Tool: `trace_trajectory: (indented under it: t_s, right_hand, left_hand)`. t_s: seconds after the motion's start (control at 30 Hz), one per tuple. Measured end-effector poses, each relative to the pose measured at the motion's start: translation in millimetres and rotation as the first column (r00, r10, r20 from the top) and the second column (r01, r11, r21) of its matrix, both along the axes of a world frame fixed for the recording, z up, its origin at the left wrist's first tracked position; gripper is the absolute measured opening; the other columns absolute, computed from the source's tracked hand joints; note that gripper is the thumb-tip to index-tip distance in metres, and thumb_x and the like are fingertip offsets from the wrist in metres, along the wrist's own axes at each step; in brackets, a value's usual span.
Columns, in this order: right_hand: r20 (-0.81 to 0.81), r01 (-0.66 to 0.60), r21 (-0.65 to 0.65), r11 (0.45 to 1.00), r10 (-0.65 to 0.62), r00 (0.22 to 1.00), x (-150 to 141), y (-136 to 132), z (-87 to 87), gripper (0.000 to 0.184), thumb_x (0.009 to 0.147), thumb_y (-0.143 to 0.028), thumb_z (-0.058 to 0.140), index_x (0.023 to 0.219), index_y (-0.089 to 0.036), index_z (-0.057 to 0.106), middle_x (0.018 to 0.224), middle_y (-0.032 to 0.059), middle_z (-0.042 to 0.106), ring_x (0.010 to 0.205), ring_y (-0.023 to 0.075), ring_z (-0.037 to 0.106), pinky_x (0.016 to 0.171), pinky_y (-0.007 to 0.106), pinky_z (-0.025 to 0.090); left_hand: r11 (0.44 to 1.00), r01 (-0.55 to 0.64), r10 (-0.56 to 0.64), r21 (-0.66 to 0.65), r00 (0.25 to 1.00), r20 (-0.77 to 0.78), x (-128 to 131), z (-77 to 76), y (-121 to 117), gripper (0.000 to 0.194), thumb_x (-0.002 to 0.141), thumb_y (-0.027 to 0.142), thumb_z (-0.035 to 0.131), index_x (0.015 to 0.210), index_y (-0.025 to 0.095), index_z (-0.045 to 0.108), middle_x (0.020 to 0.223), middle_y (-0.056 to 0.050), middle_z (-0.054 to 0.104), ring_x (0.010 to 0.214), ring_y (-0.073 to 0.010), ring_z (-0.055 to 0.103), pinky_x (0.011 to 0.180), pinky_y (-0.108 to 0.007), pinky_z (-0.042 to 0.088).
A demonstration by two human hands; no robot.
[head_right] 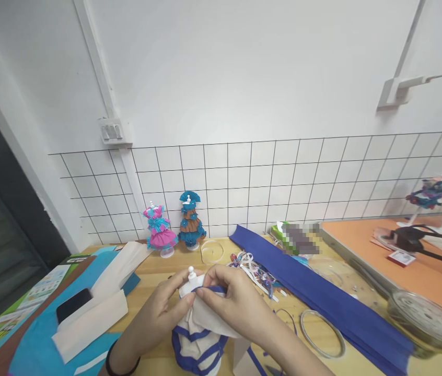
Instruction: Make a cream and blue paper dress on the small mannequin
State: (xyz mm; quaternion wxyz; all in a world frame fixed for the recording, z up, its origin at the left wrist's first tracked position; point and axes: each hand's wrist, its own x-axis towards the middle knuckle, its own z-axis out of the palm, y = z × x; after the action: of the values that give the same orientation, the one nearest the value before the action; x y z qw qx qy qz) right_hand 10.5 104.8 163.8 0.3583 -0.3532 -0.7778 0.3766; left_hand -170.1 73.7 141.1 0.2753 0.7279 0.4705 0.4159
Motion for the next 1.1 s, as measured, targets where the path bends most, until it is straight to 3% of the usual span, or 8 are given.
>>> trace_trajectory:
  t_s: [0.13, 0.27, 0.43, 0.63, 0.83, 1.1]
  right_hand:
    - [-0.003, -0.037, -0.043, 0.998, 0.037, 0.999, 5, -3, -1.0, 0.011, 0.082, -0.026, 0.054, 0.076, -0.017, 0.057, 0.074, 0.0008, 0.062, 0.070, 0.0142, 0.055, 0.063, 0.023, 0.042]
    - [0.063, 0.019, 0.018, 1.000, -0.020, 0.998, 9, -9, -2.0, 0.013, 0.083, -0.027, 0.054, 0.077, -0.018, 0.060, 0.076, 0.0019, 0.064, 0.072, 0.0157, 0.057, 0.065, 0.025, 0.042]
    - [0.144, 0.102, 0.053, 0.993, -0.109, 0.984, 11, -15, 0.5, 0.010, 0.081, -0.026, 0.056, 0.079, -0.020, 0.063, 0.078, 0.0020, 0.067, 0.072, 0.0172, 0.059, 0.065, 0.026, 0.041]
    - [0.235, 0.167, 0.083, 0.982, -0.182, 0.955, 11, -21, 5.0, 0.010, 0.079, -0.027, 0.056, 0.075, -0.020, 0.063, 0.070, 0.0006, 0.065, 0.066, 0.0163, 0.057, 0.060, 0.025, 0.039]
    - [0.315, 0.257, 0.081, 0.963, -0.270, 0.910, 12, -25, 7.3, 0.010, 0.077, -0.027, 0.056, 0.080, -0.020, 0.063, 0.063, -0.0010, 0.061, 0.059, 0.0148, 0.054, 0.055, 0.024, 0.036]
    - [0.323, 0.163, 0.093, 0.982, -0.185, 0.928, 15, -29, 7.2, 0.021, 0.084, -0.027, 0.049, 0.069, -0.019, 0.061, 0.063, -0.0005, 0.062, 0.059, 0.0132, 0.054, 0.055, 0.023, 0.037]
  left_hand:
    - [0.996, -0.001, 0.012, 0.088, 0.992, -0.126, 5, 7.8, -4, 0.027, 0.084, 0.024, 0.046, 0.108, 0.020, 0.058, 0.103, -0.007, 0.062, 0.101, -0.0226, 0.053, 0.088, -0.028, 0.038]
    - [0.991, -0.002, 0.027, 0.133, 0.981, -0.192, 9, 13.6, -6, 0.024, 0.084, 0.022, 0.043, 0.104, 0.017, 0.057, 0.101, -0.009, 0.060, 0.099, -0.0230, 0.053, 0.087, -0.030, 0.039]
    - [0.983, -0.013, 0.053, 0.185, 0.976, -0.212, 10, 12.2, -6, 0.024, 0.083, 0.020, 0.044, 0.102, 0.017, 0.059, 0.104, -0.011, 0.059, 0.104, -0.0236, 0.052, 0.089, -0.031, 0.040]
    - [0.967, -0.049, 0.105, 0.251, 0.971, -0.214, 11, 6.8, -6, 0.037, 0.081, 0.020, 0.047, 0.117, 0.014, 0.054, 0.107, -0.012, 0.061, 0.103, -0.0237, 0.055, 0.090, -0.033, 0.042]
    - [0.964, -0.036, 0.101, 0.262, 0.966, -0.239, 16, 12.5, -8, 0.027, 0.080, 0.015, 0.046, 0.103, 0.015, 0.058, 0.097, -0.009, 0.064, 0.095, -0.0204, 0.058, 0.084, -0.031, 0.047]
    - [0.972, -0.021, 0.082, 0.234, 0.965, -0.251, 16, 12.4, -9, 0.028, 0.081, 0.016, 0.046, 0.107, 0.014, 0.057, 0.102, -0.009, 0.063, 0.100, -0.0194, 0.056, 0.089, -0.030, 0.045]
